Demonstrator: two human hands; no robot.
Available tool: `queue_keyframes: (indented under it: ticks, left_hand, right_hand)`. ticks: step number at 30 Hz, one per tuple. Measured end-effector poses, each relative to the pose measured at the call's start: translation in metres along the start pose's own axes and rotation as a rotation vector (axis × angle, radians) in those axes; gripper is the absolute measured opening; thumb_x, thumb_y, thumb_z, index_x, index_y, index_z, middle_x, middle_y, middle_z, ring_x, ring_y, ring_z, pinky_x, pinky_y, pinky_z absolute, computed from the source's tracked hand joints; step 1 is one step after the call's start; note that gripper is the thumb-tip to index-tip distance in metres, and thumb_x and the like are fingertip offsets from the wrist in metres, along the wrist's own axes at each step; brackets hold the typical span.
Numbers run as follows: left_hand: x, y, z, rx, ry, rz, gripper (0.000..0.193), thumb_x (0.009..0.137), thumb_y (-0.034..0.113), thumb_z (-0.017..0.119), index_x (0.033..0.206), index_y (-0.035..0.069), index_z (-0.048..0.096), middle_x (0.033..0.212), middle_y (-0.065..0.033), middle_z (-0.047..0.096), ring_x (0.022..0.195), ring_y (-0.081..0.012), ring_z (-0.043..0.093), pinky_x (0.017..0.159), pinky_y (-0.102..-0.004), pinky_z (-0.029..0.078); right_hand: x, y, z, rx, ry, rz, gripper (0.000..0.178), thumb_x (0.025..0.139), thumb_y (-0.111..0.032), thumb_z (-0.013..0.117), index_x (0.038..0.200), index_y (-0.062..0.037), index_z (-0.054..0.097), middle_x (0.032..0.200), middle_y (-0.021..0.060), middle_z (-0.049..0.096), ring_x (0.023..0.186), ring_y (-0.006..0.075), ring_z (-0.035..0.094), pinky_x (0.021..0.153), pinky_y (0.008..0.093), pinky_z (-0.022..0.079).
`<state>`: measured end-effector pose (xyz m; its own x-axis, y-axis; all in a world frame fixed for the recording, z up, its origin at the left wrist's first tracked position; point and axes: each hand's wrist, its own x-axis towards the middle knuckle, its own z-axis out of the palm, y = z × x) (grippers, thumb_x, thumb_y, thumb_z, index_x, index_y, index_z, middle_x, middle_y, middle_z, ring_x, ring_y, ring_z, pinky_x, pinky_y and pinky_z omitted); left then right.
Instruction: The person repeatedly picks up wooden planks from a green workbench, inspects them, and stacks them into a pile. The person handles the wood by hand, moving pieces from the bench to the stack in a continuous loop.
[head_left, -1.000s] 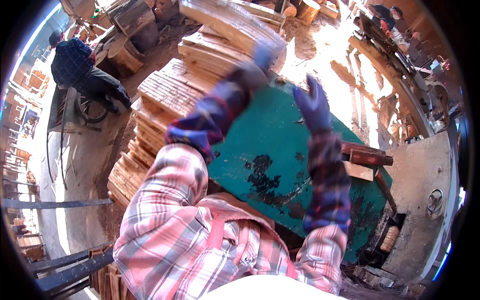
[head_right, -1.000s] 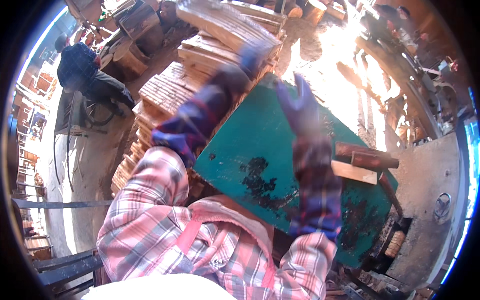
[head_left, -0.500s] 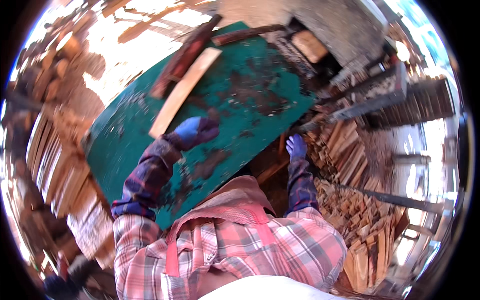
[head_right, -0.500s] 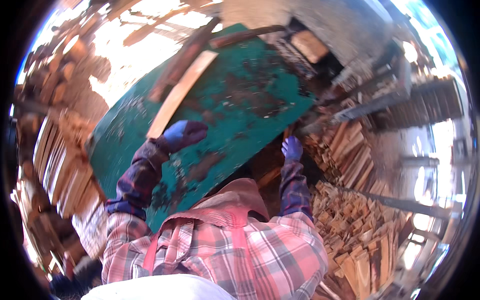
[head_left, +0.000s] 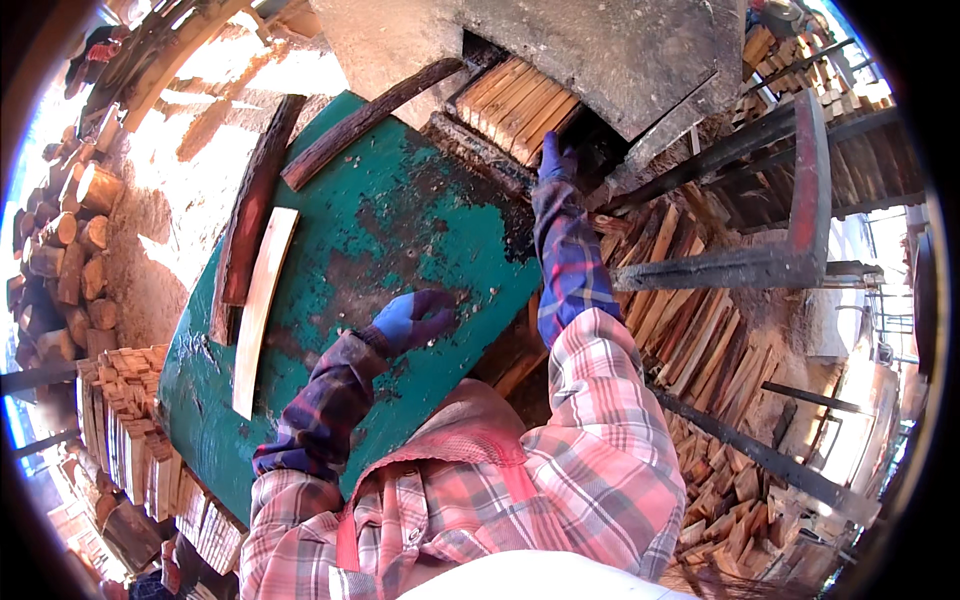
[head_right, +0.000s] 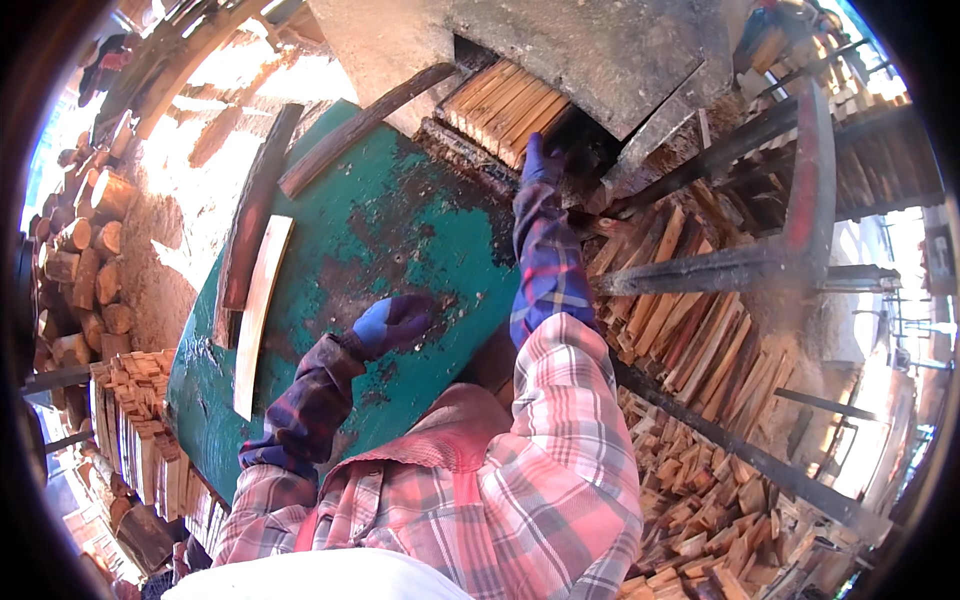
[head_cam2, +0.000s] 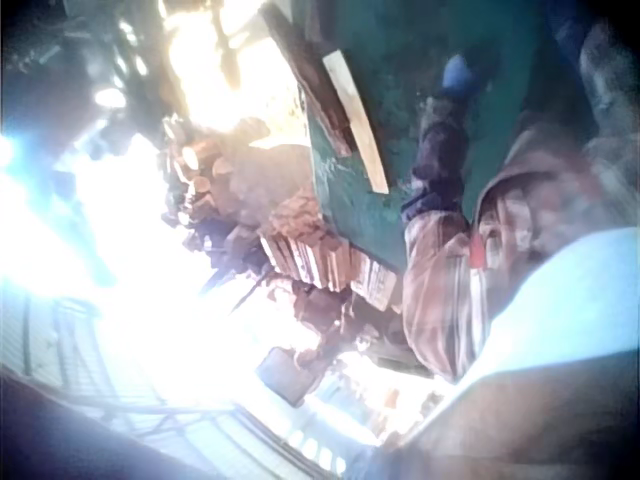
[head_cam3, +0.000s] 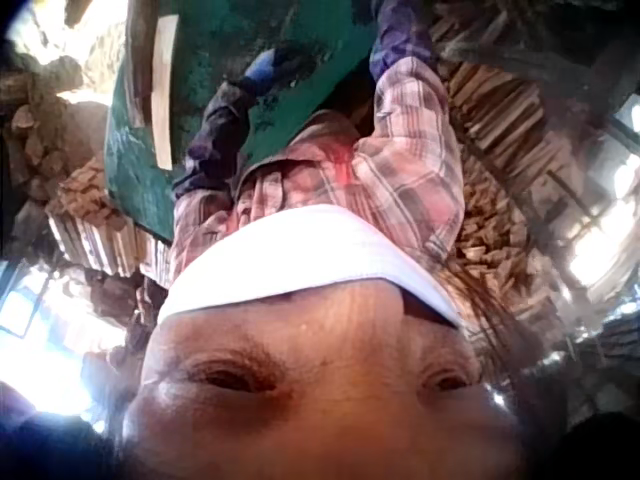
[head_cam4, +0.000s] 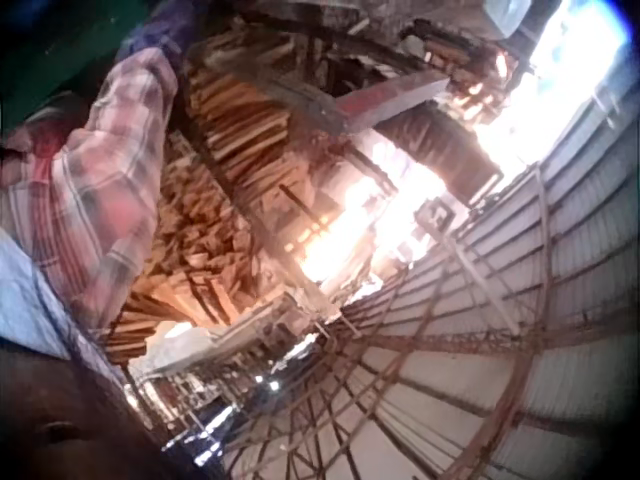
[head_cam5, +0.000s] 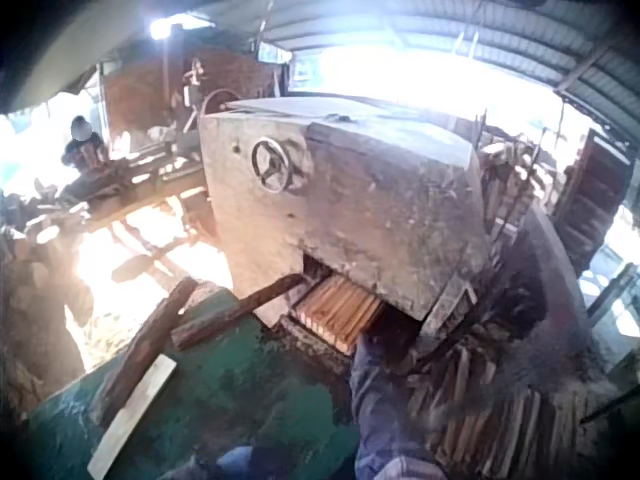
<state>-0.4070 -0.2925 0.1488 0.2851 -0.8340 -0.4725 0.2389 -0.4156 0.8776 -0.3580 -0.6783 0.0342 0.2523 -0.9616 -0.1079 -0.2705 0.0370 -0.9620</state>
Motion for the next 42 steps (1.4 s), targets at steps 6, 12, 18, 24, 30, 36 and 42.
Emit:
queue_keyframes:
  ticks: [6, 12, 18, 24, 30, 36, 42]
  left_hand:
    - [0.035, -0.016, -0.019, 0.078, -0.034, -0.034, 0.057, 0.092, 0.033, 0.064, 0.135, 0.000, 0.049, 0.128, -0.0125, 0.059, 0.117, -0.0190, 0.055, 0.099, -0.0349, 0.044]
    - [0.073, 0.047, -0.004, 0.552, 0.436, 0.342, 0.065, 0.084, 0.044, 0.067, 0.133, 0.003, 0.052, 0.127, -0.0227, 0.058, 0.114, -0.0367, 0.059, 0.098, -0.0436, 0.046]
    - [0.040, -0.050, -0.013, 1.213, 0.436, 0.077, 0.080, 0.072, 0.046, 0.073, 0.143, 0.027, 0.041, 0.141, -0.0220, 0.043, 0.112, -0.0438, 0.057, 0.090, -0.0512, 0.050]
    - [-0.071, -0.096, -0.153, 1.639, 0.888, -0.169, 0.068, 0.076, 0.035, 0.068, 0.139, 0.025, 0.045, 0.133, -0.0230, 0.048, 0.117, -0.0424, 0.051, 0.095, -0.0514, 0.044]
    - [0.153, 0.039, -0.166, 0.106, 0.717, 0.226, 0.076, 0.085, 0.048, 0.069, 0.145, 0.012, 0.040, 0.146, -0.0121, 0.044, 0.132, -0.0297, 0.043, 0.103, -0.0389, 0.041]
    - [0.285, 0.080, -0.161, -0.042, 0.510, -0.015, 0.067, 0.087, 0.051, 0.066, 0.137, 0.009, 0.051, 0.132, -0.0126, 0.057, 0.119, -0.0314, 0.054, 0.096, -0.0468, 0.048]
    - [0.206, 0.031, -0.230, -0.287, 0.534, 0.080, 0.044, 0.086, 0.027, 0.072, 0.124, 0.007, 0.062, 0.111, -0.0103, 0.065, 0.093, -0.0245, 0.066, 0.073, -0.0355, 0.061]
  right_hand:
    - [0.026, 0.025, 0.002, -0.134, 0.045, -0.113, 0.039, 0.088, -0.028, 0.056, 0.108, 0.0053, 0.059, 0.103, 0.0269, 0.066, 0.096, 0.0389, 0.065, 0.084, 0.0454, 0.051]
    - [-0.136, 0.060, -0.024, -0.145, -0.342, 0.096, 0.036, 0.086, -0.017, 0.053, 0.116, 0.0034, 0.057, 0.096, 0.0185, 0.068, 0.081, 0.0317, 0.067, 0.074, 0.0445, 0.053]
    - [-0.421, 0.084, -0.059, 0.208, -1.561, 0.544, 0.035, 0.089, -0.016, 0.061, 0.122, -0.0035, 0.058, 0.114, 0.0111, 0.062, 0.100, 0.0206, 0.060, 0.089, 0.0344, 0.050]
    - [-0.271, 0.034, -0.062, 0.024, -1.078, -0.102, 0.033, 0.087, -0.015, 0.066, 0.117, -0.0018, 0.062, 0.103, 0.0077, 0.068, 0.091, 0.0147, 0.064, 0.080, 0.0285, 0.053]
    - [-0.174, 0.108, -0.043, 0.116, -0.694, 0.066, 0.038, 0.089, -0.015, 0.066, 0.121, 0.0039, 0.058, 0.106, 0.0115, 0.067, 0.087, 0.0177, 0.063, 0.078, 0.0295, 0.053]
    - [-0.173, 0.049, -0.067, 0.216, -0.732, 0.534, 0.036, 0.094, -0.017, 0.061, 0.128, -0.0059, 0.056, 0.105, 0.0028, 0.067, 0.081, 0.0085, 0.062, 0.066, 0.0219, 0.050]
    - [-0.162, 0.037, -0.070, 0.200, -0.762, 0.601, 0.047, 0.092, -0.027, 0.065, 0.132, -0.0042, 0.053, 0.107, 0.0032, 0.066, 0.085, 0.0105, 0.061, 0.070, 0.0231, 0.049]
